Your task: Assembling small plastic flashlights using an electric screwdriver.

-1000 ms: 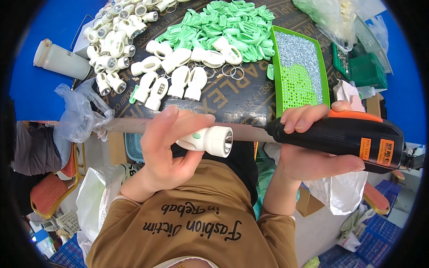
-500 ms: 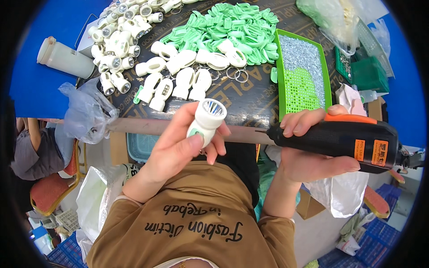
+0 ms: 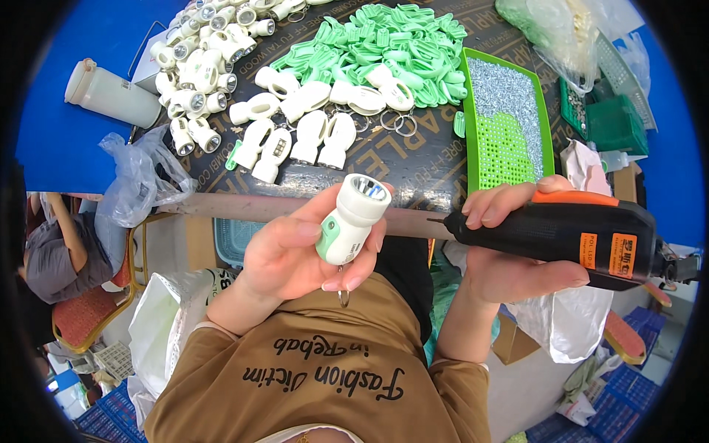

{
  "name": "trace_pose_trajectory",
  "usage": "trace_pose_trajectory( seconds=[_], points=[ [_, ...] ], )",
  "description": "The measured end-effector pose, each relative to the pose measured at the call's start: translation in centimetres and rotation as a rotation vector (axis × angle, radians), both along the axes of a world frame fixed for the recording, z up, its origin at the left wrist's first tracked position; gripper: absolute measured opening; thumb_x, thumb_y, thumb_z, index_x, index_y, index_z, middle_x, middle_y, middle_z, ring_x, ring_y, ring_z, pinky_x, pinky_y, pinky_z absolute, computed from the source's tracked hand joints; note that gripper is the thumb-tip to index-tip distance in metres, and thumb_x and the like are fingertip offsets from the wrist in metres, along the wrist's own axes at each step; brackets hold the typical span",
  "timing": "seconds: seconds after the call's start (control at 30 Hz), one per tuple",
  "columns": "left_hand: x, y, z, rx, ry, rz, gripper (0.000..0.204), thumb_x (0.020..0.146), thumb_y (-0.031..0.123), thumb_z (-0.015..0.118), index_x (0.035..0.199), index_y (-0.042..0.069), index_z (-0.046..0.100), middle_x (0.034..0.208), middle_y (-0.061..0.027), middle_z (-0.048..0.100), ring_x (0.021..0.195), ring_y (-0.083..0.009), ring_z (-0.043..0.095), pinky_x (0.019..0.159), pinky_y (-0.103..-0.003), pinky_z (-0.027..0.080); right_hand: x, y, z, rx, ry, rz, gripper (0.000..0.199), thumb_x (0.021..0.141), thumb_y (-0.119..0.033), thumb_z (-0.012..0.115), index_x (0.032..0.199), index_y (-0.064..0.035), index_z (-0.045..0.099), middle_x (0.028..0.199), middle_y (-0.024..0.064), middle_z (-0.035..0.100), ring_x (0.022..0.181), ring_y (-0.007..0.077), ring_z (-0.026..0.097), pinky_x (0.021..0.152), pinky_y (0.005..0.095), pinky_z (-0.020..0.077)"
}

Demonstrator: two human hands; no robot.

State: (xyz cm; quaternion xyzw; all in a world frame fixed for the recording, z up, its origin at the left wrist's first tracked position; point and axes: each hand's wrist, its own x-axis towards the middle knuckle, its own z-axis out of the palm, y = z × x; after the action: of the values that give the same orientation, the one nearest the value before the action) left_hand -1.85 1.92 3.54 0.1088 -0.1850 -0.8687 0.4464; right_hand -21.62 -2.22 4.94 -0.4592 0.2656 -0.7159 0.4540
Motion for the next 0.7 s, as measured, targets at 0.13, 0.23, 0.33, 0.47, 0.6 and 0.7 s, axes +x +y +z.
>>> trace_pose_trajectory(
  seconds=[0.13, 0.23, 0.33, 0.47, 0.6, 0.7],
  points=[
    [-0.7, 0.1, -0.2, 0.022, 0.057, 0.076, 0.052, 0.086, 0.028, 0.046, 0.13, 0.005, 0.032, 0.103, -0.0228, 0.051, 0.068, -0.0232, 0.052, 0.051, -0.028, 0.039, 0.1, 0.1, 0.0, 0.002, 0.032, 0.006, 0.08, 0.073, -0.077, 0.038, 0.112, -0.0079, 0.043, 0.063, 0.0068, 0.046, 0.051, 0.0176, 0.044, 0.052, 0.0302, 0.0365],
    [-0.5, -0.1, -0.1, 0.054, 0.126, 0.064, 0.044, 0.09, 0.024, 0.039, 0.129, 0.006, 0.033, 0.107, -0.0271, 0.051, 0.071, -0.0252, 0.054, 0.053, -0.028, 0.041, 0.1, 0.0, -0.1, -0.006, 0.041, 0.001, 0.08, 0.073, -0.077, 0.038, 0.111, -0.0071, 0.042, 0.062, 0.007, 0.046, 0.051, 0.0175, 0.044, 0.052, 0.0298, 0.0368],
    [0.0, -0.5, 0.0, 0.086, 0.135, 0.003, 0.04, 0.093, 0.022, 0.034, 0.129, 0.006, 0.032, 0.11, -0.0286, 0.05, 0.073, -0.0246, 0.055, 0.055, -0.028, 0.042, 0.0, 0.0, 0.0, -0.001, 0.045, -0.008, 0.079, 0.073, -0.077, 0.039, 0.109, -0.0063, 0.041, 0.062, 0.0076, 0.047, 0.051, 0.0177, 0.045, 0.051, 0.0299, 0.0377],
    [0.1, -0.8, 0.2, 0.174, 0.018, 0.029, 0.04, 0.093, 0.028, 0.035, 0.126, 0.006, 0.034, 0.105, -0.0224, 0.053, 0.067, -0.0187, 0.05, 0.054, -0.025, 0.04, 0.3, 0.1, -0.1, 0.0, 0.054, -0.019, 0.078, 0.073, -0.076, 0.039, 0.107, -0.006, 0.041, 0.061, 0.008, 0.048, 0.051, 0.0177, 0.046, 0.051, 0.03, 0.0385],
    [-0.8, -0.5, -0.2, 0.25, 0.0, 0.145, 0.039, 0.09, 0.028, 0.045, 0.121, 0.006, 0.037, 0.096, -0.016, 0.053, 0.062, -0.0157, 0.047, 0.048, -0.022, 0.037, 0.5, 0.1, -0.1, 0.001, 0.08, -0.032, 0.077, 0.074, -0.076, 0.04, 0.107, -0.0062, 0.041, 0.061, 0.0079, 0.048, 0.049, 0.0178, 0.045, 0.051, 0.0302, 0.0388],
    [-0.8, -0.3, -1.0, -0.01, -0.215, 0.216, 0.041, 0.084, 0.024, 0.055, 0.117, 0.005, 0.038, 0.09, -0.0125, 0.05, 0.063, -0.0136, 0.046, 0.046, -0.02, 0.035, 0.4, 0.1, -0.2, 0.002, 0.061, -0.034, 0.081, 0.072, -0.077, 0.041, 0.108, -0.0045, 0.04, 0.061, 0.0091, 0.05, 0.048, 0.0186, 0.047, 0.049, 0.0305, 0.0405]
  ],
)
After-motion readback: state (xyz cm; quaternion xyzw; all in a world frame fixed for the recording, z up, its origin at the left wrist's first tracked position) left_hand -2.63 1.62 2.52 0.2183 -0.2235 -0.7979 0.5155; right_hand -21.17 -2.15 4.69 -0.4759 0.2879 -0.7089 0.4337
